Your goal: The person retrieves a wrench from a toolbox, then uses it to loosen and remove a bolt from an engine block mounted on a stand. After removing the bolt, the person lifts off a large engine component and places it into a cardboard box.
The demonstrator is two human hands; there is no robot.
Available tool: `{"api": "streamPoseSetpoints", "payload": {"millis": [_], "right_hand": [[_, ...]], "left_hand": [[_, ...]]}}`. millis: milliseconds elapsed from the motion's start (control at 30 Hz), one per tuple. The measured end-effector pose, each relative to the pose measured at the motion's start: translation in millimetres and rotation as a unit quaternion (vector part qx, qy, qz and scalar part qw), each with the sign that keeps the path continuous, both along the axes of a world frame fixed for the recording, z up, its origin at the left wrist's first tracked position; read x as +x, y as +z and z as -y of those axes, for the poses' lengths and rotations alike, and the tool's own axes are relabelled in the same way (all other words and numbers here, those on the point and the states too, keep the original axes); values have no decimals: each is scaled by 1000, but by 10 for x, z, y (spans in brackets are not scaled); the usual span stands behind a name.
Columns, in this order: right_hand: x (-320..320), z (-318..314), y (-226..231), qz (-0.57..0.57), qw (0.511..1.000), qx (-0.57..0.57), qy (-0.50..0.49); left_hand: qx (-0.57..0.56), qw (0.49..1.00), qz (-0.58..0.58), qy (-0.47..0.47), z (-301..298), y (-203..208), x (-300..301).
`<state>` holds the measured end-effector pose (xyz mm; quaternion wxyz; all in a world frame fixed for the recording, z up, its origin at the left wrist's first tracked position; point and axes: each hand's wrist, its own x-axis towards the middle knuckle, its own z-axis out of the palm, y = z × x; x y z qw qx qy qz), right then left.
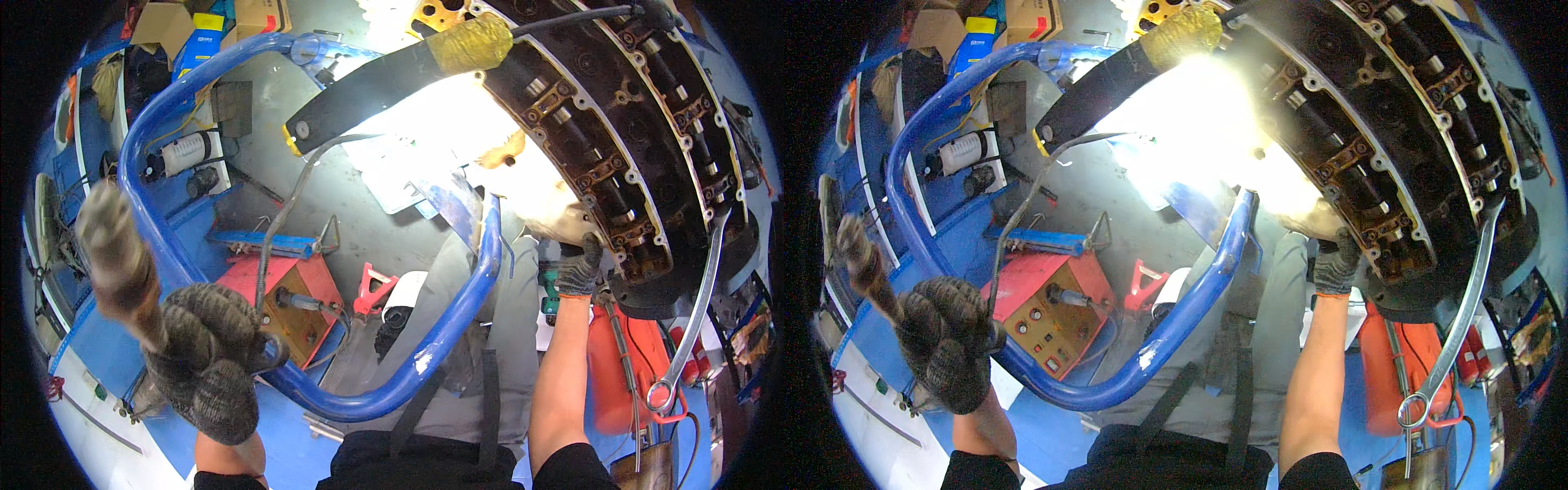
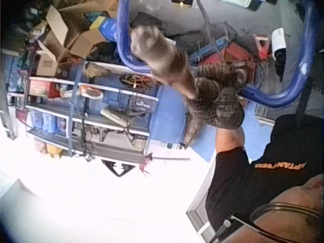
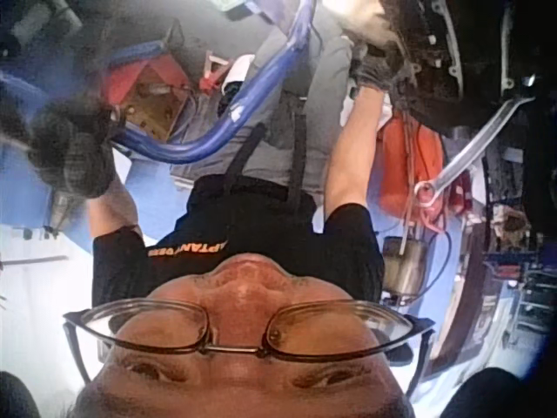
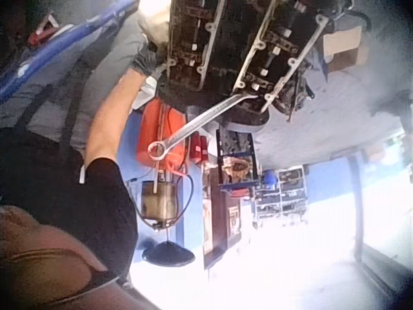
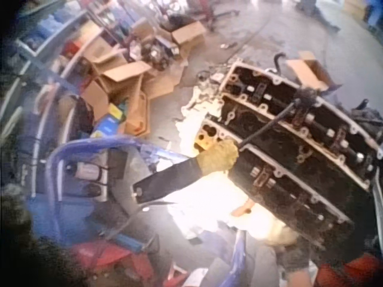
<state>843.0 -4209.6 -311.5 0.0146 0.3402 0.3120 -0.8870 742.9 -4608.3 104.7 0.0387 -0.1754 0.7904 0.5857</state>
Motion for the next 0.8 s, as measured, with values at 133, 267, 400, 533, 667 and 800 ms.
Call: {"api": "streamPoseSetpoints", "payload": {"millis": [133, 267, 400, 533, 667, 800], "right_hand": [[-12, -67, -125, -11, 998, 54, 14], [84, -64, -179, -14, 1000, 1, -13], [137, -89, -309, -55, 995, -74, -33], [-74, -165, -633, 52, 325, 875, 353], [-277, -136, -866, 26, 459, 853, 249], [-348, -65, -852, 66, 332, 898, 280]], "left_hand": [[-112, 984, 93, 105, -221, 33, 5], [-191, 977, 87, 26, -283, -6, -37], [-219, 968, 77, 95, -371, -63, -18], [-199, 965, 87, 147, -406, -82, 29], [-200, 974, 47, 98, -335, -104, 47], [-175, 979, 89, 60, -246, -64, 57]]}}
